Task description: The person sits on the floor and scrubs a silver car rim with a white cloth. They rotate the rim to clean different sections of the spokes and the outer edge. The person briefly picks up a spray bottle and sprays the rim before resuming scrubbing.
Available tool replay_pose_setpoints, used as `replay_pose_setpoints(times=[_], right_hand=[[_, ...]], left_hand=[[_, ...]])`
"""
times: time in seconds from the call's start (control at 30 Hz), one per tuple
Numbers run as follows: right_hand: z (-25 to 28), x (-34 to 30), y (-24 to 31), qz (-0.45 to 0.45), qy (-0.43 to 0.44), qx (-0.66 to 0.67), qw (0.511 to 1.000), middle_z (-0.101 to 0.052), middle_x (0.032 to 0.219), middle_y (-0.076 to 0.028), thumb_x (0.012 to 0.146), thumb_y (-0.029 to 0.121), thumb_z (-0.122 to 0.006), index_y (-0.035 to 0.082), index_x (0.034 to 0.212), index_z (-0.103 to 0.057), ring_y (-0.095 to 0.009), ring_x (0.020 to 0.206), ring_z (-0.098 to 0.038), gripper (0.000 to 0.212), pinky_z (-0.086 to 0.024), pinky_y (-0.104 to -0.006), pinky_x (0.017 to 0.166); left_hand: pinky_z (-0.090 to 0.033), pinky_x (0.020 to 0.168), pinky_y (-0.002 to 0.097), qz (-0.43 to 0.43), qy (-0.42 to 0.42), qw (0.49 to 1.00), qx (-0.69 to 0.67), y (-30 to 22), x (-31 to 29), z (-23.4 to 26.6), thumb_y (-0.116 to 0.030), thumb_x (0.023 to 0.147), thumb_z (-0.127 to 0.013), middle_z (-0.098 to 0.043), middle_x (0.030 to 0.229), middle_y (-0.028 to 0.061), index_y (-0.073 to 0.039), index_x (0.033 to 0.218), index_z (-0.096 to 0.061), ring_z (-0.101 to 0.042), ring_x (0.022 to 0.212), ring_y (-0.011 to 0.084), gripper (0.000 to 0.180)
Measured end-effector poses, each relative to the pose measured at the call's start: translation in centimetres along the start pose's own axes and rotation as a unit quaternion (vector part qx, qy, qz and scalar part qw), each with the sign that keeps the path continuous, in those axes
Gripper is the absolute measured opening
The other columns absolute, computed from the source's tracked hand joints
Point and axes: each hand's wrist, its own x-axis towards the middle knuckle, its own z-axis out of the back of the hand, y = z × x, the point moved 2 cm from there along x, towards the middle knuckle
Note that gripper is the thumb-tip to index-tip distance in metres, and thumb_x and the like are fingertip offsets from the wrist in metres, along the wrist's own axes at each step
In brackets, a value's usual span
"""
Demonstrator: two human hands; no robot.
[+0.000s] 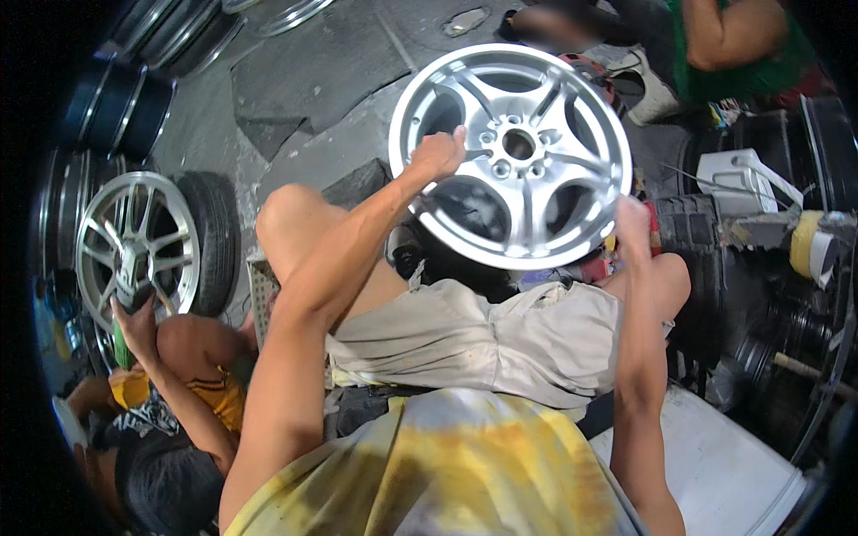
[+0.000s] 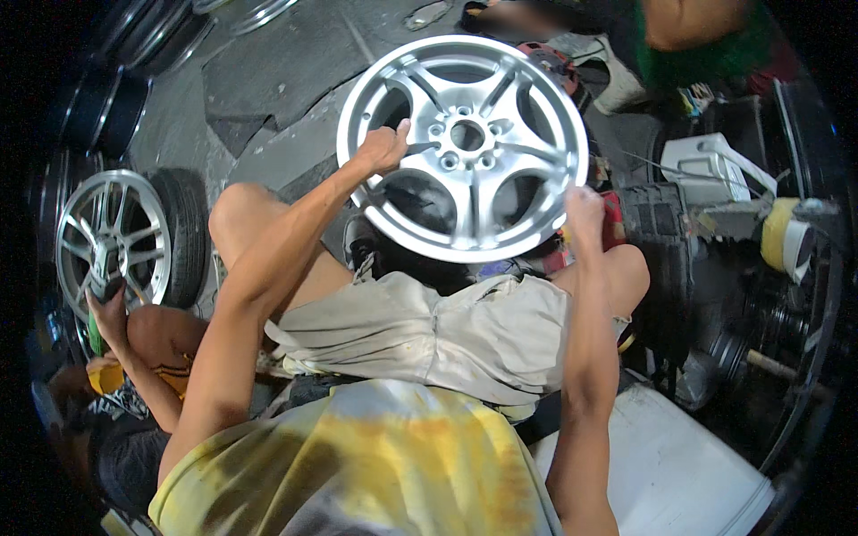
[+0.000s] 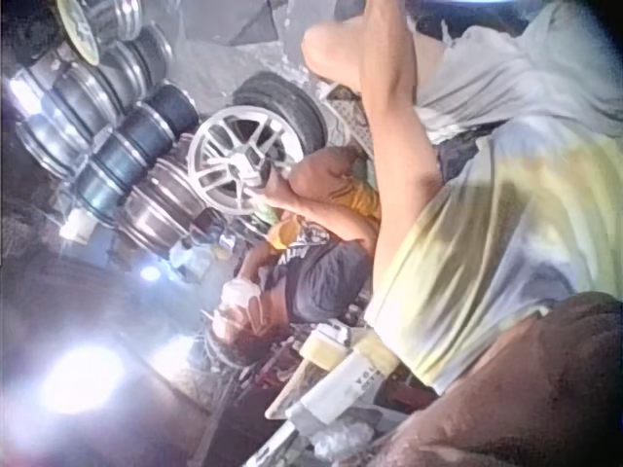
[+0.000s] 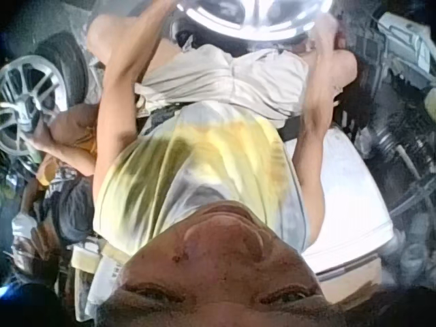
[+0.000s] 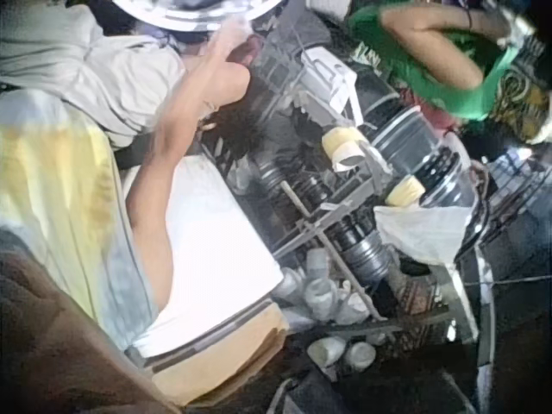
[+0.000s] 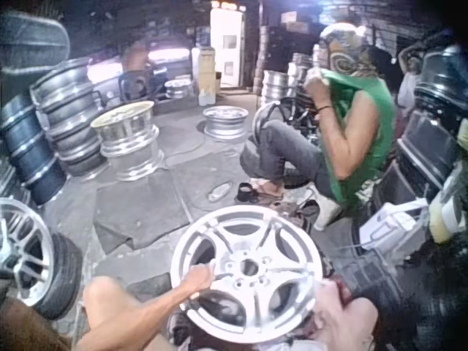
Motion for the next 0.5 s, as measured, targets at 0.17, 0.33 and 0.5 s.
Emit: replay_pose_setpoints(times=[0.17,0.33,0.5], right_hand=[[0.4,7.1,4.3,0.136,-0.100,0.043,0.985,-0.071,0.088,-0.016,0.103,0.028,-0.048,-0.007,0.094,-0.063,-0.023,0.079,-0.069,0.039,-0.055,-0.0360,0.068],[-1.9,2.8,8.8,0.054,0.028,0.198,0.978,-0.070,0.094,-0.022,0.112,0.030,-0.041,-0.003,0.118,-0.048,-0.023,0.066,-0.073,0.035,-0.058,-0.0294,0.052],[-3.1,-3.1,10.0,0.106,0.107,0.213,0.965,-0.071,0.092,-0.015,0.112,0.028,-0.045,-0.002,0.110,-0.049,-0.016,0.070,-0.070,0.030,-0.054,-0.0266,0.058]], left_hand=[[-0.051,0.096,0.0483,0.038,0.177,0.969,-0.165,-0.1,-4.6,-3.9,-0.038,0.096,-0.048,-0.069,0.103,0.0380,0.016,0.101,-0.070,-0.071,0.104,0.0448,0.058],[-0.053,0.099,0.0479,-0.111,0.184,0.975,0.049,-4.8,-7.4,0.2,-0.032,0.090,-0.061,-0.069,0.117,0.0331,0.012,0.112,-0.069,-0.068,0.112,0.0450,0.050],[-0.060,0.087,0.0457,-0.190,-0.011,0.981,0.031,-6.4,-3.0,10.4,-0.042,0.094,-0.065,-0.075,0.100,0.0252,0.004,0.099,-0.077,-0.075,0.093,0.0381,0.049]])
